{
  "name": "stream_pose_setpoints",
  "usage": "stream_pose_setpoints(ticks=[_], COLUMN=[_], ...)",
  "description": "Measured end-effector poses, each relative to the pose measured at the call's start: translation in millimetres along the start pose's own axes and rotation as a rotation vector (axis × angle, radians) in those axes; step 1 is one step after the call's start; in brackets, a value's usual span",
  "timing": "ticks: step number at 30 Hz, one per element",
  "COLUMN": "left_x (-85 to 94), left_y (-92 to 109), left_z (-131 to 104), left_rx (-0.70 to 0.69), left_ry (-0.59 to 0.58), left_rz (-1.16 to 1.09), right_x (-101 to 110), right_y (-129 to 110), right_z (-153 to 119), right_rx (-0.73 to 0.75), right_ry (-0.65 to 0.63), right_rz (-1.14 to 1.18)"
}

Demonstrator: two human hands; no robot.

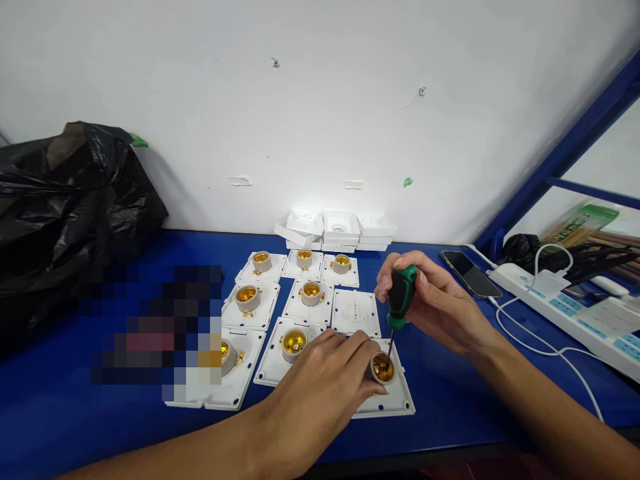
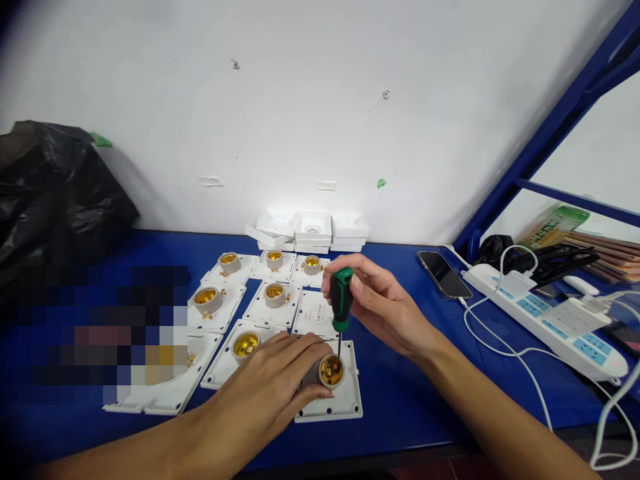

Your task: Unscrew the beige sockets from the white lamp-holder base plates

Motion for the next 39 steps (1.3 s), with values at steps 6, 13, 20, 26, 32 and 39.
stream_pose_setpoints(ticks=[6,13,20,26,32,39], left_x=[4.4,2.2,3.7,5.4,8.3,6.2], left_y=[2,3,3,3,5,5], left_z=[-1,0,-1,0,-1,-1], left_rx=[-0.009,-0.003,-0.014,-0.019,-0.016,-0.017], left_ry=[0.017,0.005,0.025,0.038,0.053,0.031], left_rz=[-0.002,-0.001,-0.002,-0.002,0.008,-0.004], right_x=[-8,1,-2,-9,-24,-22], right_y=[2,-6,-8,-9,-10,0], right_z=[0,2,4,0,-5,-5], right_rx=[0.012,0.096,0.143,0.111,0.032,-0.021], right_ry=[-0.061,0.003,-0.051,-0.165,-0.226,-0.184], right_rz=[-0.055,-0.154,-0.198,-0.186,-0.001,0.118])
Point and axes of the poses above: each hand's wrist, its own z-axis towards the middle knuckle, its own x-axis out of the back of the hand, y = z × x, the point moved 10 cm from there along z, towards the middle knuckle, and after that the axes turned 15 degrees about x, right-handed, at the moved point
